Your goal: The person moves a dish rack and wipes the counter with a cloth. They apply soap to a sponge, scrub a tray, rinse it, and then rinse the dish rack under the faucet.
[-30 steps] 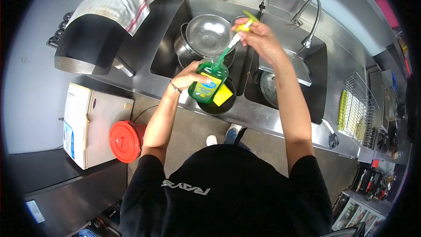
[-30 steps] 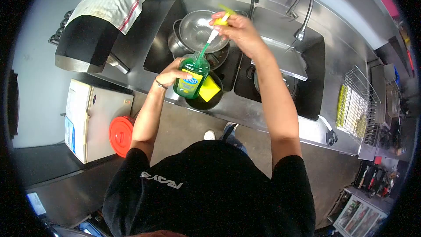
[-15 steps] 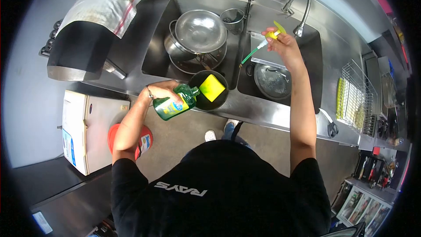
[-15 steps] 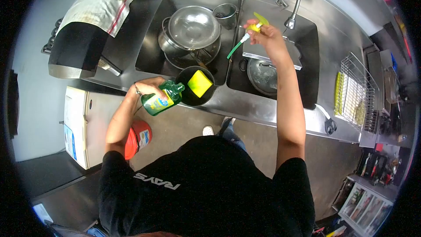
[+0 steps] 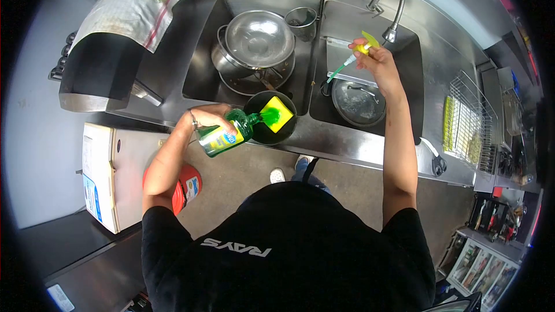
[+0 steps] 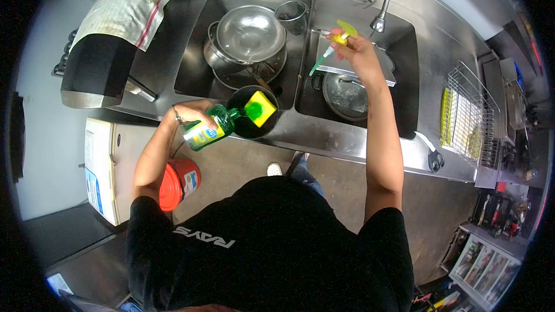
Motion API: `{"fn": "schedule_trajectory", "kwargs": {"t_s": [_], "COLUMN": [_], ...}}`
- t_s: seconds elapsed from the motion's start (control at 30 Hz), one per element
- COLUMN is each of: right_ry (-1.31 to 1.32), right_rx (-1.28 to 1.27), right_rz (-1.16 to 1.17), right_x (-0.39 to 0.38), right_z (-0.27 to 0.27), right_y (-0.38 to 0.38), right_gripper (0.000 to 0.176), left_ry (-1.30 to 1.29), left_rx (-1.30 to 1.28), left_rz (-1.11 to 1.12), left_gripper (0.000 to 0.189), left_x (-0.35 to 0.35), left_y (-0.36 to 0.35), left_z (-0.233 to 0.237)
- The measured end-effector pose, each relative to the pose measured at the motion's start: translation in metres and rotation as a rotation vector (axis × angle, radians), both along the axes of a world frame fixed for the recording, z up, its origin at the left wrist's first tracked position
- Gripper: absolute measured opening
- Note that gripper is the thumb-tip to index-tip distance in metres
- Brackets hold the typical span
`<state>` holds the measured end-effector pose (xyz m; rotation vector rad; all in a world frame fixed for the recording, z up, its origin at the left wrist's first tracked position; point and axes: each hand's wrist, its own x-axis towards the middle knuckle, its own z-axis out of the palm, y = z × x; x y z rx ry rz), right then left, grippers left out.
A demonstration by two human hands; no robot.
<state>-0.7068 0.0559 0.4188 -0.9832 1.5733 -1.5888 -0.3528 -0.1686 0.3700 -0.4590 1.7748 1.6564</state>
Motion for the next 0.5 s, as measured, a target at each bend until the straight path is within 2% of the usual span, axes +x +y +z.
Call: {"fn": "schedule_trajectory", "kwargs": {"t_s": [0.17,0.5], "right_ry": [0.122,0.133], "right_rx": [0.041,0.012], "right_rz": [-0.003,0.024], "right_x": [0.002,0.006], "right_z": [0.000,0.000], "right_y": [-0.005,-0.014], "right_gripper": [0.025,0.024], "left_ry": [-0.031,-0.106], "left_rx": [-0.009,-0.029], "left_rz": [0.004,-0.031], "left_gripper": [0.038,0.038], "left_x": [0.001,-0.003], "left_y": [-0.002,0.000], "left_z": [-0.003,0.007]}}
